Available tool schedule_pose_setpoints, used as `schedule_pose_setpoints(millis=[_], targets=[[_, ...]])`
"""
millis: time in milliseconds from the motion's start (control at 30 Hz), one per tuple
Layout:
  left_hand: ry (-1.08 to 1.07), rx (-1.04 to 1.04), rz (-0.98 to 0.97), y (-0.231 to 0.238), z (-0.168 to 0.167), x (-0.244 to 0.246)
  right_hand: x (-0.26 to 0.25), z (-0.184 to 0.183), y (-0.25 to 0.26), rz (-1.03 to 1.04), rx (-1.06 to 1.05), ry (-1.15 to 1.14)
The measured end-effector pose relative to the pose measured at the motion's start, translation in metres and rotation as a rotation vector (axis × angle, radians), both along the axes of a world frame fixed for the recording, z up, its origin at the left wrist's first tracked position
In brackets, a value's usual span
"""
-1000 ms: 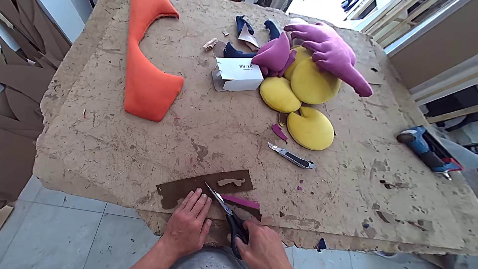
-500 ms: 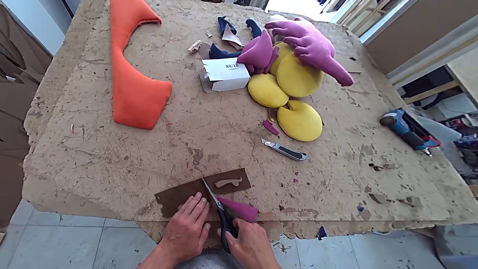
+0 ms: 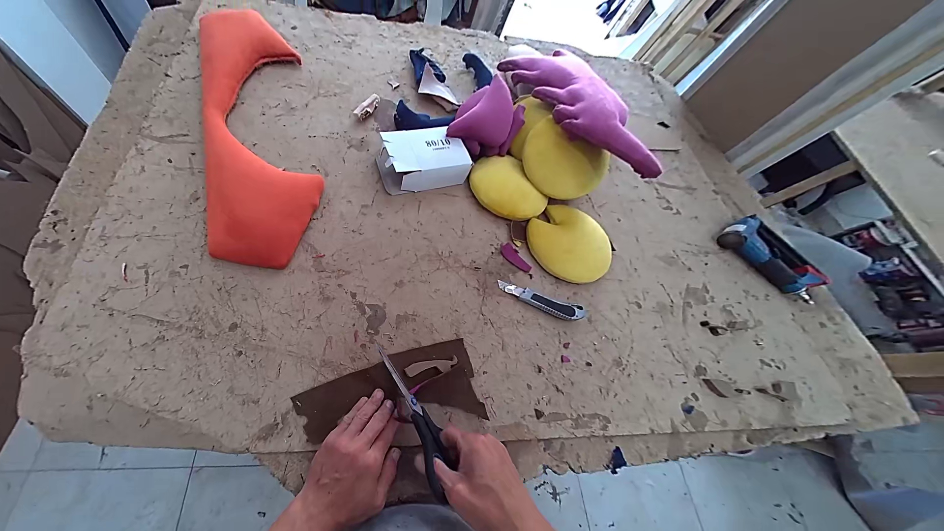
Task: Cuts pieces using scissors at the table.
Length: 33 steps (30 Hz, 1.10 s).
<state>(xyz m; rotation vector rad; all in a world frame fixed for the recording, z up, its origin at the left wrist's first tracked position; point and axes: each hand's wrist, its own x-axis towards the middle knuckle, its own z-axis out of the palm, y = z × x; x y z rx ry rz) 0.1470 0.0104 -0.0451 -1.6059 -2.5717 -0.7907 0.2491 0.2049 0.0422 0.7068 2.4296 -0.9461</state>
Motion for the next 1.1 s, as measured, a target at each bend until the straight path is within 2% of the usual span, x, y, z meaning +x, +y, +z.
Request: schedule_pose_setpoints(millis=[100, 167, 300, 400, 467, 500, 567, 667, 733, 867, 1000, 1100], targets=[[-0.141, 0.102, 0.086, 0.015, 0.024, -0.016, 0.041, 0.012, 0.026, -0.155, -0.138, 0.254], [-0.179, 0.118, 0.206, 0.037, 0.039, -0.032, 0.066, 0.019, 0.054, -0.234, 0.023, 0.317], [-0.302, -0.151, 0.368, 0.080, 0.057, -0.061, 0.093, 0.002, 0.132, -0.249, 0.495, 0.193], [-0.339, -0.192, 0.467, 0.095, 0.064, -0.067, 0.087, -0.014, 0.179, -0.233, 0.604, 0.192], [-0.322, -0.184, 0.534, 0.101, 0.069, -0.069, 0.072, -0.012, 0.189, -0.188, 0.625, 0.359], [-0.297, -0.193, 0.554, 0.103, 0.072, -0.069, 0.060, -0.010, 0.188, -0.141, 0.603, 0.486], [-0.213, -0.236, 0.530, 0.105, 0.076, -0.059, 0.028, -0.009, 0.174, -0.009, 0.429, 0.679], [-0.066, -0.319, 0.452, 0.105, 0.073, -0.019, -0.028, -0.027, 0.145, 0.168, 0.145, 0.797], [0.005, -0.294, 0.430, 0.099, 0.058, 0.009, -0.060, -0.041, 0.134, 0.260, 0.074, 0.733], [0.168, -0.199, 0.363, 0.072, 0.026, 0.035, -0.096, -0.032, 0.126, 0.425, 0.125, 0.344], [0.215, -0.250, 0.405, 0.038, 0.028, 0.033, -0.106, -0.010, 0.125, 0.455, 0.199, 0.062], [0.190, -0.274, 0.453, 0.024, 0.035, 0.022, -0.111, -0.009, 0.125, 0.449, 0.203, -0.001]])
